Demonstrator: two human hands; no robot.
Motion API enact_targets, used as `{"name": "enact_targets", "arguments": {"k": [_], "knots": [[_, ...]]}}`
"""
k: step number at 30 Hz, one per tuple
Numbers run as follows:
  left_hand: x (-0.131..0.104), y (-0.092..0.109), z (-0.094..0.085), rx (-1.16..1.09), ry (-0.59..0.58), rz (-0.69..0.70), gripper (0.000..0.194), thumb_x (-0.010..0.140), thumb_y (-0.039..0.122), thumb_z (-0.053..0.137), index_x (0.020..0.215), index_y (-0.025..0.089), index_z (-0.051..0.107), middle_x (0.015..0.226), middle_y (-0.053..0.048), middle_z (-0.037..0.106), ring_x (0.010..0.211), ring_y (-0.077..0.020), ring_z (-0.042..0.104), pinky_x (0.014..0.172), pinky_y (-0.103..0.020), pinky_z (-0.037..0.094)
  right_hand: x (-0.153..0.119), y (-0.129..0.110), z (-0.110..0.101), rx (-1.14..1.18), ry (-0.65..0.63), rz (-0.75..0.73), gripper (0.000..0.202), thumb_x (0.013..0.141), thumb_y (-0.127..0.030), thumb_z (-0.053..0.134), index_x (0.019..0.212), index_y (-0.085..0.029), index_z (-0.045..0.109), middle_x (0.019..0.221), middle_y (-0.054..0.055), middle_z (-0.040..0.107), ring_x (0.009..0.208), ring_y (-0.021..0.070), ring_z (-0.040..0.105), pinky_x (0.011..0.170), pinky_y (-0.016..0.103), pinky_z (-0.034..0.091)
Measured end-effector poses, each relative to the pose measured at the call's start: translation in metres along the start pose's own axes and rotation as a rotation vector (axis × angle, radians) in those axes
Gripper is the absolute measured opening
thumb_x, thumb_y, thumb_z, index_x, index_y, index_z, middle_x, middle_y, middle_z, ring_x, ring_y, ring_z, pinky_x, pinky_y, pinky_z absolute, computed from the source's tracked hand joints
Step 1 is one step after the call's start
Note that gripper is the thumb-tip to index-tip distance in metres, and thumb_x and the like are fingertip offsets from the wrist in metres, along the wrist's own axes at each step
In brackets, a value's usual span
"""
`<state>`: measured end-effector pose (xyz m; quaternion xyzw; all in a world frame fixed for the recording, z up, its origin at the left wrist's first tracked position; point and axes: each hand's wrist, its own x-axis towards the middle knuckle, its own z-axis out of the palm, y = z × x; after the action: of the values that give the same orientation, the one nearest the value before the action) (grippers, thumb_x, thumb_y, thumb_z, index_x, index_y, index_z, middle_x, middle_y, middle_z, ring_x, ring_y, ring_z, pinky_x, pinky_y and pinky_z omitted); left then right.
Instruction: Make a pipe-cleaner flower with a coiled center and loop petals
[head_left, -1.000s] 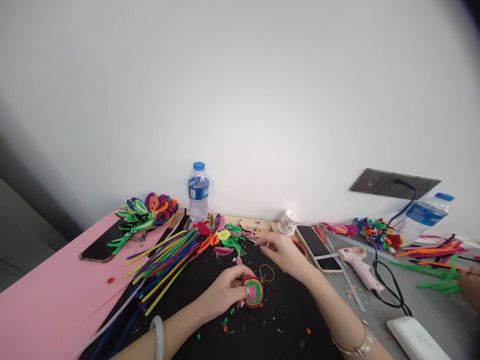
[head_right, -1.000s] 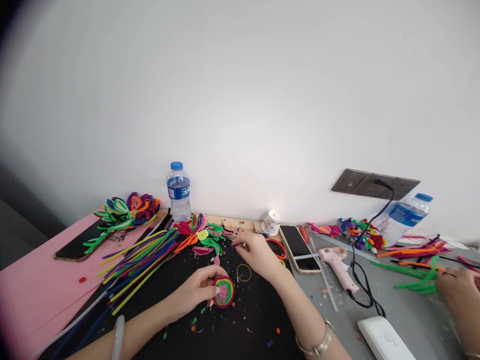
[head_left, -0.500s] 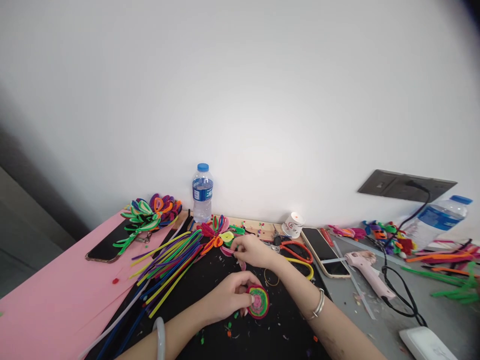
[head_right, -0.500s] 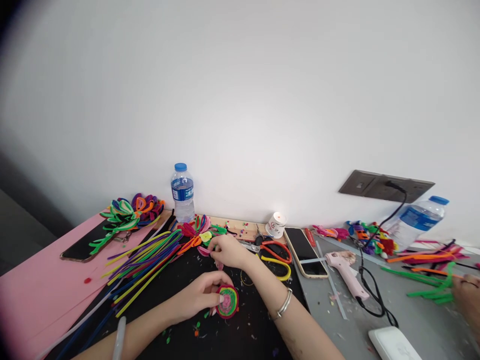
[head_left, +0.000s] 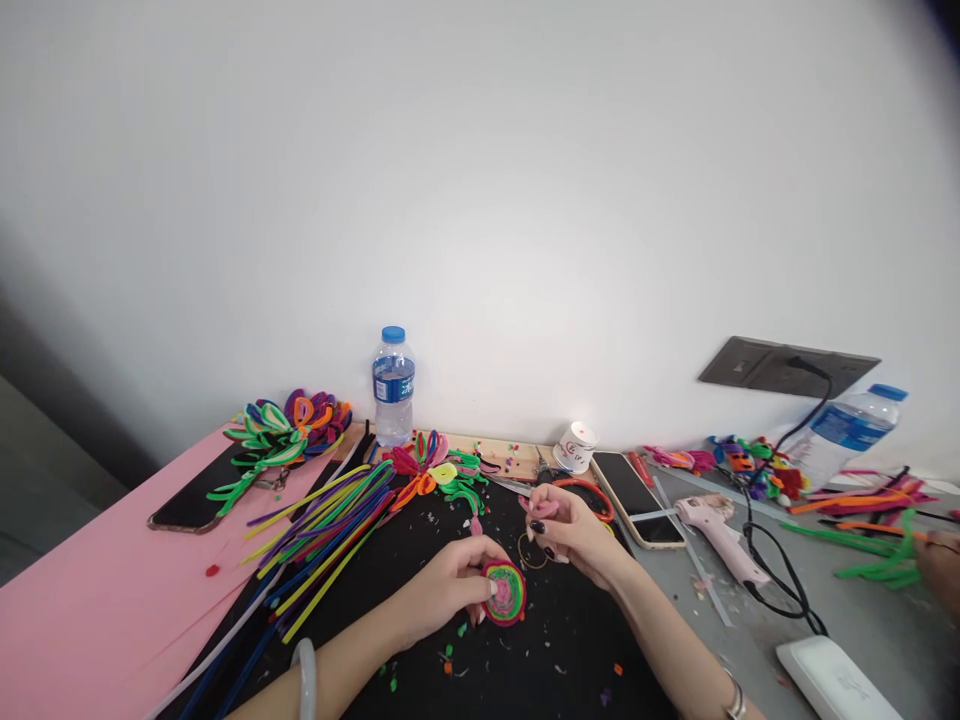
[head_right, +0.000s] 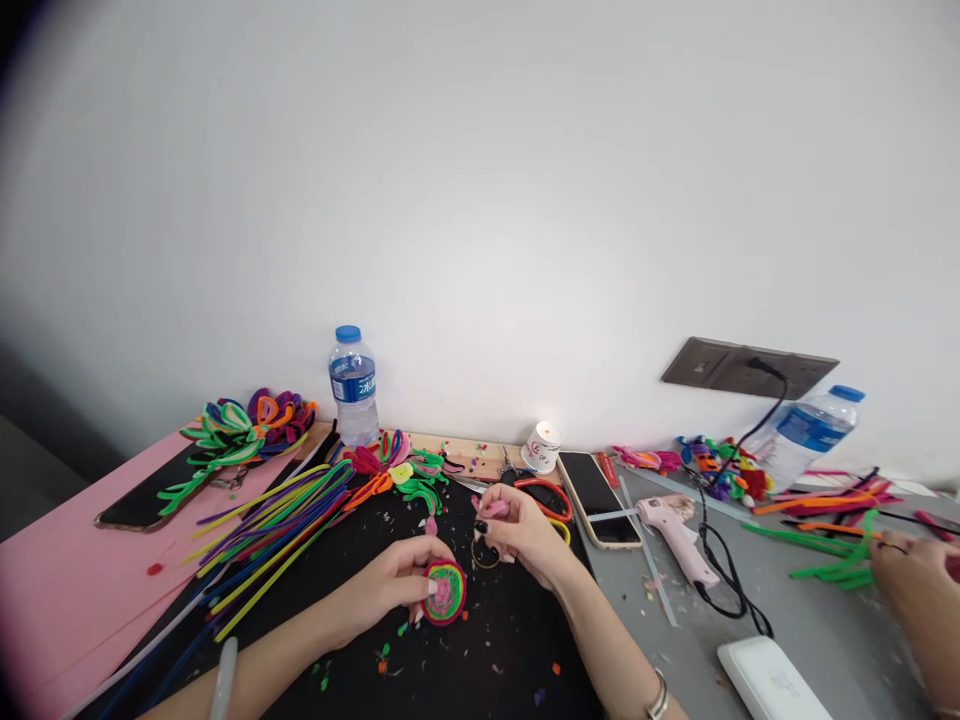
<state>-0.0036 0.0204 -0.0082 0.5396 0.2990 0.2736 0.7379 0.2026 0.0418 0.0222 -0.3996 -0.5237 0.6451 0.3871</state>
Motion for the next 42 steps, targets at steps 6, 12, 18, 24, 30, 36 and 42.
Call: {"name": "enact_targets", "arguments": {"k": [6, 12, 18, 24, 30, 36, 42], "knots": [[0.001, 0.001, 0.000, 0.008, 0.029, 0.000, 0.018, 0.074, 0.018, 0.057, 0.091, 0.014, 0.058, 0.069, 0.002, 0.057, 0.050, -0.0072, 0.048, 0.050, -0.020, 0.038, -0.004, 0.010, -0.001, -0.060, 0.128, -0.028, 0.025, 0.081, -0.044, 0.054, 0.082, -0.019, 0.047, 0.052, -0.009, 0.039, 0.042, 0.0052, 0.029, 0.040, 0.017, 0.019], [0.001, 0.001, 0.000, -0.003, 0.054, 0.000, 0.017, 0.073, 0.019, 0.057, 0.089, 0.015, 0.058, 0.069, 0.002, 0.057, 0.050, -0.0077, 0.049, 0.050, -0.020, 0.039, -0.003, 0.010, 0.000, -0.245, 0.098, -0.082, 0.023, 0.086, -0.041, 0.045, 0.095, -0.021, 0.050, 0.076, 0.001, 0.060, 0.051, 0.0102, 0.047, 0.043, 0.021, 0.034], [0.001, 0.002, 0.001, 0.011, 0.073, 0.007, 0.017, 0.073, 0.019, 0.056, 0.089, 0.014, 0.059, 0.070, 0.002, 0.057, 0.050, -0.0073, 0.048, 0.049, -0.020, 0.040, -0.005, 0.007, 0.000, -0.393, 0.056, -0.180, 0.029, 0.090, -0.038, 0.039, 0.104, -0.025, 0.060, 0.113, 0.005, 0.050, 0.069, 0.0125, 0.051, 0.054, 0.023, 0.043], [0.003, 0.003, 0.004, 0.034, 0.177, -0.002, 0.020, 0.071, 0.018, 0.056, 0.091, 0.015, 0.058, 0.067, 0.003, 0.056, 0.048, -0.0074, 0.049, 0.047, -0.020, 0.038, -0.009, 0.001, 0.003, -0.524, 0.139, -0.152, 0.035, 0.090, -0.043, 0.036, 0.107, -0.024, 0.060, 0.090, 0.004, 0.050, 0.063, 0.0128, 0.047, 0.048, 0.021, 0.037], [0.002, 0.005, 0.008, 0.101, 0.216, 0.035, 0.021, 0.072, 0.017, 0.053, 0.092, 0.014, 0.056, 0.067, 0.002, 0.056, 0.048, -0.0073, 0.048, 0.044, -0.018, 0.035, -0.007, 0.006, 0.004, -0.445, 0.120, -0.059, 0.040, 0.089, -0.049, 0.036, 0.090, -0.018, 0.061, 0.057, -0.003, 0.043, 0.047, 0.0104, 0.037, 0.042, 0.022, 0.027], [0.003, 0.000, 0.008, 0.099, 0.195, 0.033, 0.023, 0.072, 0.018, 0.054, 0.094, 0.016, 0.054, 0.069, 0.002, 0.058, 0.046, -0.0066, 0.049, 0.038, -0.016, 0.034, -0.006, 0.010, 0.005, -0.291, 0.079, -0.043, 0.023, 0.082, -0.043, 0.051, 0.081, -0.020, 0.050, 0.049, -0.008, 0.039, 0.042, 0.0081, 0.030, 0.042, 0.020, 0.024], [0.003, 0.001, 0.010, 0.120, 0.204, 0.025, 0.021, 0.072, 0.017, 0.052, 0.093, 0.016, 0.053, 0.067, 0.002, 0.059, 0.042, -0.0059, 0.047, 0.036, -0.016, 0.030, -0.008, 0.009, 0.008, -0.221, 0.080, -0.015, 0.017, 0.078, -0.032, 0.058, 0.076, -0.021, 0.046, 0.052, -0.009, 0.039, 0.044, 0.0071, 0.031, 0.042, 0.019, 0.023]]}}
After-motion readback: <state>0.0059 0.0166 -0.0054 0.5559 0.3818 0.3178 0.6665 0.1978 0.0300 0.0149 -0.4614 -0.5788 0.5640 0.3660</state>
